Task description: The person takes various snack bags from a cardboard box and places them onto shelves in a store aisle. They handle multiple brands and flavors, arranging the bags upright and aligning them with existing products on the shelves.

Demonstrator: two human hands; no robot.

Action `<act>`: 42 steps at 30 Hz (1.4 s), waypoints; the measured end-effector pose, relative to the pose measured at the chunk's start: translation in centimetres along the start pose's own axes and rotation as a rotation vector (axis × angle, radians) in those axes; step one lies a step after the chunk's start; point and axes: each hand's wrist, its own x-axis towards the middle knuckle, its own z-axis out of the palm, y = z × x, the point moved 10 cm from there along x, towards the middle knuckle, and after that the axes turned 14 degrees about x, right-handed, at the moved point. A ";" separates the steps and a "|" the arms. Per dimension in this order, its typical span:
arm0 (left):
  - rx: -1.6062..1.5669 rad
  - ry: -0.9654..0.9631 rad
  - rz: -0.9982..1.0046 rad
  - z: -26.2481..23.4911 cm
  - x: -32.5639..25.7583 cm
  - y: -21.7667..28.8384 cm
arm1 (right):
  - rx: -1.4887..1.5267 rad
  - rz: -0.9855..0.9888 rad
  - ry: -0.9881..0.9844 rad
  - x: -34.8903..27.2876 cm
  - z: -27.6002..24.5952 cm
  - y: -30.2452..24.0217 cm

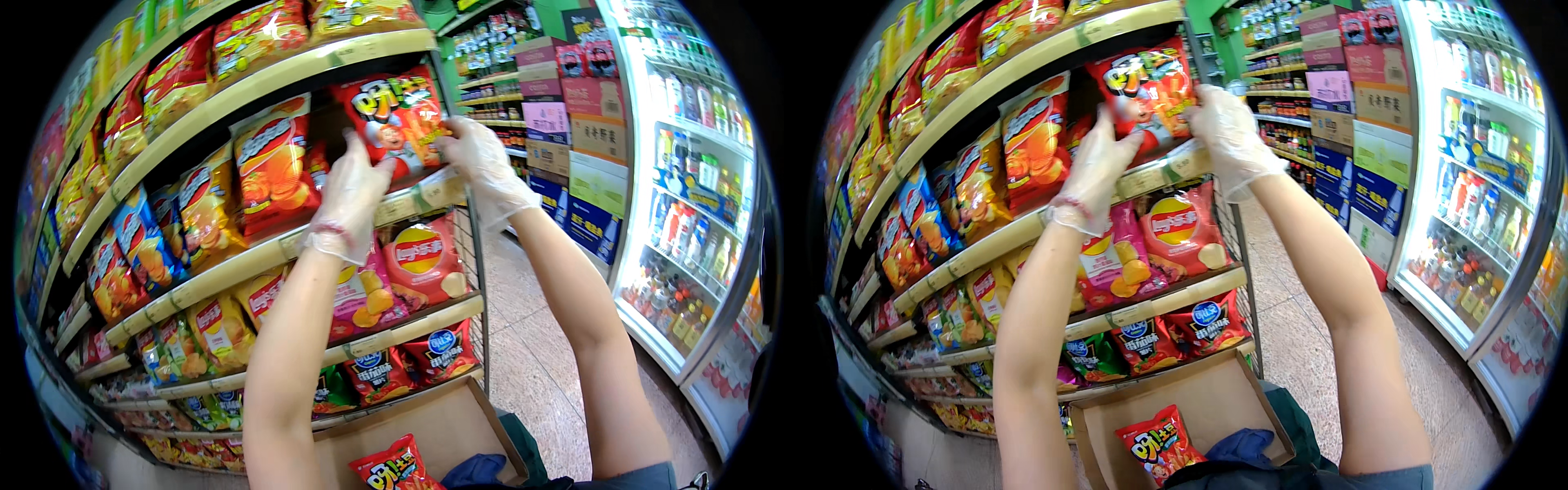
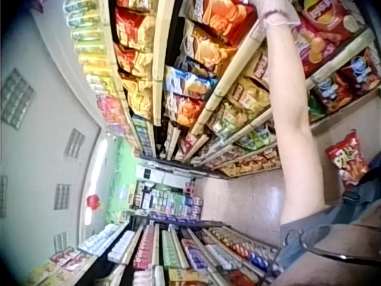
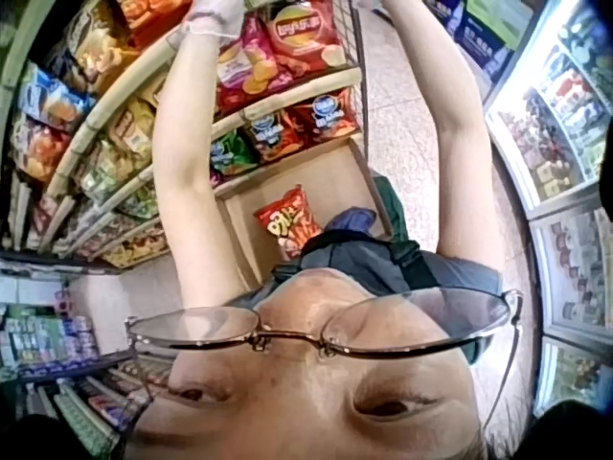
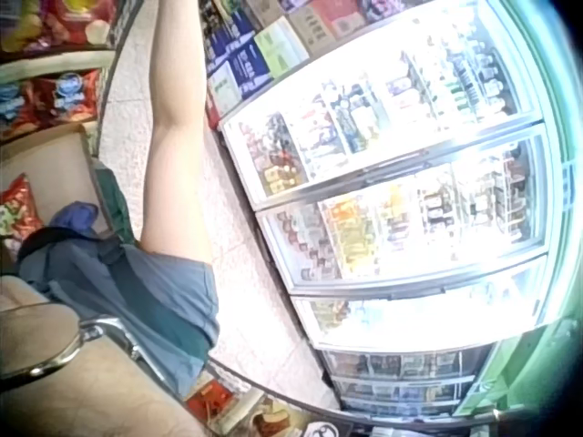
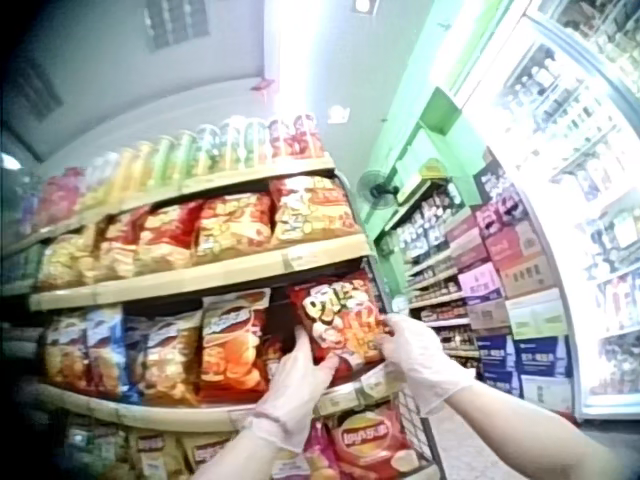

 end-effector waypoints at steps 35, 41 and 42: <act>-0.089 0.517 -0.326 -14.7 -7.5 -23.6 | 0.926 0.151 -0.491 -1.9 17.5 -12.3; -0.062 0.598 -0.393 -15.9 -7.2 -26.4 | 0.987 0.137 -0.502 -3.4 17.3 -14.2; -0.062 0.594 -0.407 -16.0 -6.9 -26.5 | 0.977 0.128 -0.495 -3.3 17.3 -14.1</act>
